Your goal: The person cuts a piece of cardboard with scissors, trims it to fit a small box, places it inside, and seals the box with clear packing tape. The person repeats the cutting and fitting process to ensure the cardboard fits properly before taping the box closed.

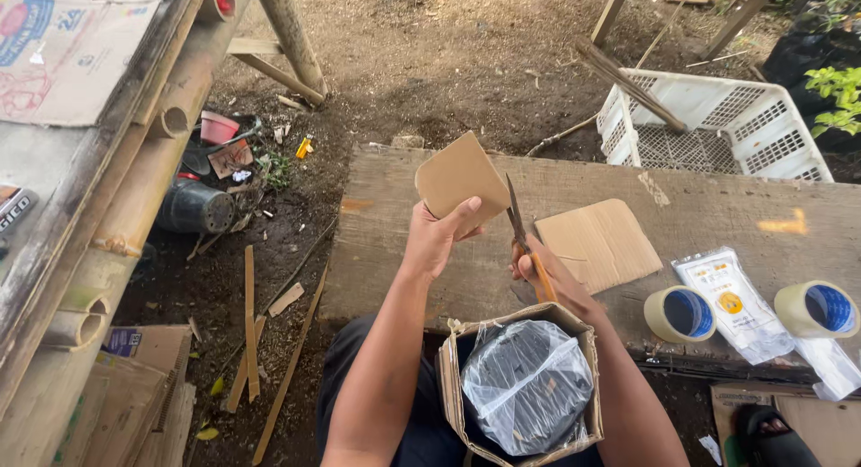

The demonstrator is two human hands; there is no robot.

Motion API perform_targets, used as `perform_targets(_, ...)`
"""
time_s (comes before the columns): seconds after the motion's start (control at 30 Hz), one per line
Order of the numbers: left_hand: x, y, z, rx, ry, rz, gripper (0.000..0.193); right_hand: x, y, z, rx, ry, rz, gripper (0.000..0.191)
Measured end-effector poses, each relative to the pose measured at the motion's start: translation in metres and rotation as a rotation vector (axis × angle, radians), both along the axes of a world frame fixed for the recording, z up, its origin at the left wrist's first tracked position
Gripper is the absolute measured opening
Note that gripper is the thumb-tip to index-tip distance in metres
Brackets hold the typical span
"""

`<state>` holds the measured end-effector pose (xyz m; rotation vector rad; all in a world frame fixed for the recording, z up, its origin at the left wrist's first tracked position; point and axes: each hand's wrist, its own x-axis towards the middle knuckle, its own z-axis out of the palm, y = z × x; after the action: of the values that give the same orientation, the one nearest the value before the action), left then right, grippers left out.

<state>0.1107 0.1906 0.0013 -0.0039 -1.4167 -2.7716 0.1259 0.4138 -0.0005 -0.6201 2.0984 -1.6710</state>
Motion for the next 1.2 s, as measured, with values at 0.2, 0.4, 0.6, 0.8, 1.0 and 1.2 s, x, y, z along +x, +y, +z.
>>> perform_targets(0.2,0.007,-0.011,-0.01,-0.005,0.017,-0.085,0.022,0.011,-0.003,-0.004,0.133,0.101,0.026,0.081)
perform_targets(0.4,0.016,-0.022,-0.009,0.051,0.04,-0.174,0.024,0.014,-0.007,-0.008,0.024,0.136,0.105,0.079)
perform_targets(0.6,0.019,-0.025,-0.009,0.047,0.049,-0.174,0.027,0.023,-0.015,-0.002,0.321,0.19,-0.054,0.067)
perform_targets(0.8,0.021,-0.03,-0.007,0.064,0.051,-0.191,0.031,0.023,-0.018,-0.001,0.153,0.258,0.01,0.073)
perform_targets(1.0,0.022,-0.028,-0.006,0.036,0.069,-0.193,0.03,0.027,-0.018,0.001,0.27,0.255,-0.062,0.073)
perform_targets(1.2,0.023,-0.032,-0.007,0.055,0.064,-0.195,0.025,0.04,-0.029,0.019,0.336,0.272,-0.19,0.069)
